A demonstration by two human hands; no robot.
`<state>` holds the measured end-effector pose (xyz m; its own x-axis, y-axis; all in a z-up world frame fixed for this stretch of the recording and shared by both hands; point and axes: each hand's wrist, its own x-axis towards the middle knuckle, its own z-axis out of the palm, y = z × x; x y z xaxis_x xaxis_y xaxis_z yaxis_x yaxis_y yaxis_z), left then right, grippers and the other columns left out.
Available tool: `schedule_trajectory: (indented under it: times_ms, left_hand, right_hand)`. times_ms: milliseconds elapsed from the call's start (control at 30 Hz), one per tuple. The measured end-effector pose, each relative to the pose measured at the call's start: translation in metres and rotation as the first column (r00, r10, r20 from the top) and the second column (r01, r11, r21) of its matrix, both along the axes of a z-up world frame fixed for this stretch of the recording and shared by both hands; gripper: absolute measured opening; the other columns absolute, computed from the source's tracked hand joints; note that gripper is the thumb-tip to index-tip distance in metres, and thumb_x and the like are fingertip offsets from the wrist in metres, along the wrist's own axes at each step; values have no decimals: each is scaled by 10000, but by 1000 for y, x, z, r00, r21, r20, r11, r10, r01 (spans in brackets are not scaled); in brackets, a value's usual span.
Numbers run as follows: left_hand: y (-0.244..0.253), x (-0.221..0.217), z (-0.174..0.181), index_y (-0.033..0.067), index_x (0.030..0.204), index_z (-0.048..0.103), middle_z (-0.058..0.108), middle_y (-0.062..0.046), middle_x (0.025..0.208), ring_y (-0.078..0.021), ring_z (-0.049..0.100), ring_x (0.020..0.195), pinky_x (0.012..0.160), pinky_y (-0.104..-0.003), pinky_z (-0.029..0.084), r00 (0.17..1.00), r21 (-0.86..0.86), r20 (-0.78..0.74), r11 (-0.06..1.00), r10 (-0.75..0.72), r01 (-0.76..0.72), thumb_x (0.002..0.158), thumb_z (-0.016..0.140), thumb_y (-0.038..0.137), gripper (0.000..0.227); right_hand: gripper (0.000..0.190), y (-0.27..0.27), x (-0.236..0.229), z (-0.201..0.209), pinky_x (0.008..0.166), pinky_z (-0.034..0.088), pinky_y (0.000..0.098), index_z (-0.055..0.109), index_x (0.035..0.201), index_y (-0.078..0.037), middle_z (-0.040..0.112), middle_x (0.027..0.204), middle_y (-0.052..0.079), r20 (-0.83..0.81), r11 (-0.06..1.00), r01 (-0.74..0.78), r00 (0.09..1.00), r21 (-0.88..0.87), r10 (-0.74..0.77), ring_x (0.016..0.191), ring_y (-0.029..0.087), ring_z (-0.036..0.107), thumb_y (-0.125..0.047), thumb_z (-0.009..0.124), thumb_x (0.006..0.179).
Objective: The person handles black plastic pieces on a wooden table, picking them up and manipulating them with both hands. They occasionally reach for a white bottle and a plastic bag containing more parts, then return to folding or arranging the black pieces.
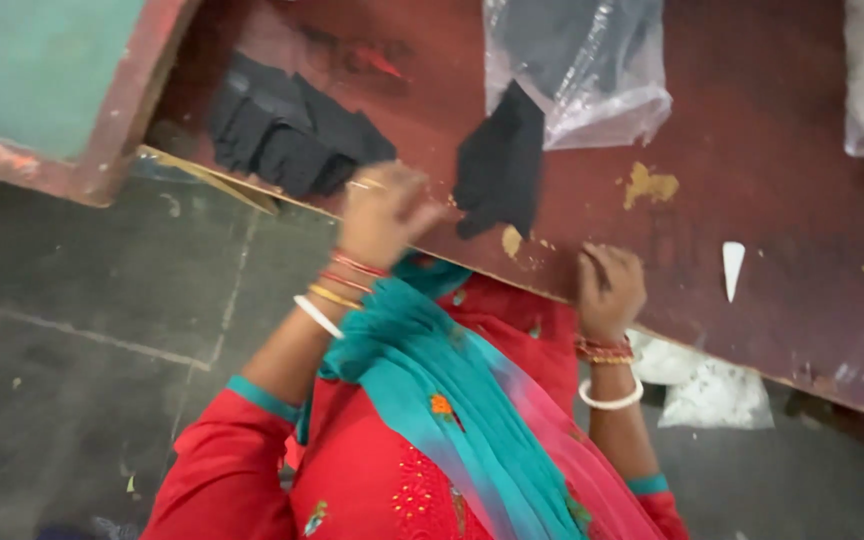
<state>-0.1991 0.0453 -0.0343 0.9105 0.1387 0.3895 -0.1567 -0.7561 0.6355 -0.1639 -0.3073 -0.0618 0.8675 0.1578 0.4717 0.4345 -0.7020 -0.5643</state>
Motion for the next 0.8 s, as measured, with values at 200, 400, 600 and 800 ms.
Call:
schedule_trajectory:
  times_ms: [200, 400, 600, 800]
  left_hand:
    - [-90, 7, -41, 28, 1132, 736, 656, -144, 1113, -368, 610, 1053, 922, -465, 495, 970, 23, -131, 977, -206, 210, 818, 794, 219, 372]
    - [-95, 3, -30, 31, 1101, 748, 653, -150, 1114, -373, 601, 1052, 929, -460, 498, 948, 18, -184, 964, -258, 266, 759, 786, 140, 361]
    - [-97, 1, -26, 27, 1061, 749, 649, -168, 1107, -383, 603, 1049, 945, -458, 500, 946, 15, -204, 966, -250, 259, 766, 792, 142, 319]
    - [-95, 6, -29, 37, 1065, 748, 648, -157, 1089, -380, 604, 1055, 935, -457, 505, 933, 25, -241, 959, -268, 282, 788, 785, 156, 304]
  right_hand:
    - [138, 56, 18, 52, 879, 552, 404, 767, 1082, -89, 718, 1046, 100, -89, 956, -293, 953, -18, 290, 998, 305, 690, -112, 754, 947]
    - [98, 56, 18, 24, 829, 511, 449, 748, 997, -80, 689, 979, 105, -142, 877, -448, 893, -173, 428, 940, 329, 657, -119, 726, 910]
    - [132, 61, 40, 20, 858, 473, 474, 737, 1067, -75, 666, 1003, 121, -133, 850, -449, 893, -276, 429, 943, 360, 612, -74, 680, 947]
    - [160, 42, 2, 32, 834, 483, 454, 746, 1057, -74, 680, 997, 105, -174, 830, -494, 869, -258, 463, 944, 334, 633, -80, 684, 910]
